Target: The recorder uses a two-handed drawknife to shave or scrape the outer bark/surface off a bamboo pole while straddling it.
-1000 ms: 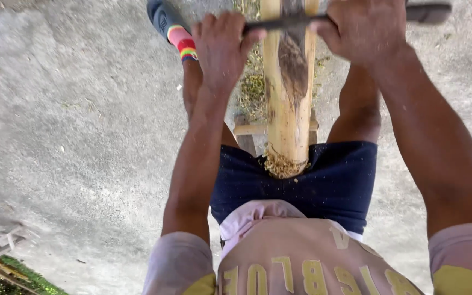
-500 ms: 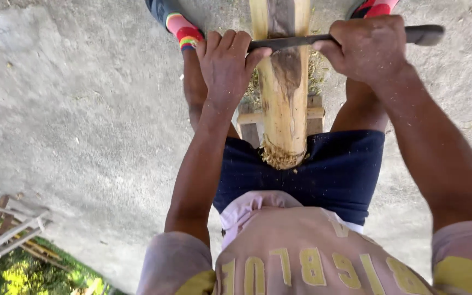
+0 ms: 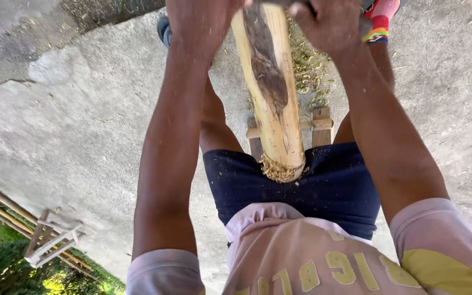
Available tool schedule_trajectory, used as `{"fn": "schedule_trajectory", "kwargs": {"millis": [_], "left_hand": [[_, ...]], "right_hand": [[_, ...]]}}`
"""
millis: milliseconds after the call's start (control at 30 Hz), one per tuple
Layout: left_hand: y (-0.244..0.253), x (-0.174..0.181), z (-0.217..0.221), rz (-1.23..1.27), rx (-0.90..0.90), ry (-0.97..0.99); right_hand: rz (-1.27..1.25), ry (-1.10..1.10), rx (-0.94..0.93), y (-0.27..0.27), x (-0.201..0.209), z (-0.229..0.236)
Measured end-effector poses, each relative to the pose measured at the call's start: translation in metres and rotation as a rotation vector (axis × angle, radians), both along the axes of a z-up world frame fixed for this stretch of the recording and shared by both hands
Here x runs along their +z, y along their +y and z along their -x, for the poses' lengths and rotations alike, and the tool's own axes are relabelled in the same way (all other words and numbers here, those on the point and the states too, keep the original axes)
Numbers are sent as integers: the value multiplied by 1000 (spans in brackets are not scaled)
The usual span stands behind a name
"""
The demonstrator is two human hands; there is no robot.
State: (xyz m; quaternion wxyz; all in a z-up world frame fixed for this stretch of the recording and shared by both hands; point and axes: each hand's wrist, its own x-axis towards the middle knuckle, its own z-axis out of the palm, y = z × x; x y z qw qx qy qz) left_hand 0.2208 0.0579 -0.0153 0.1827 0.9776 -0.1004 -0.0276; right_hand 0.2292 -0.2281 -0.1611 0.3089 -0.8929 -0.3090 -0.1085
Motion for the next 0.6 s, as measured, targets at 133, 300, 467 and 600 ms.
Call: {"fn": "schedule_trajectory", "kwargs": {"millis": [133, 300, 467, 600], "left_hand": [[-25, 39, 31, -204, -120, -286], [-33, 33, 86, -354, -75, -51], [-45, 33, 106, -305, -28, -156], [-64, 42, 135, -347, -43, 82]], "right_hand": [[-23, 81, 6, -12, 23, 49], [-6, 289, 60, -21, 39, 79], [-20, 289, 50, -25, 28, 102], [90, 399, 74, -38, 25, 132]]}}
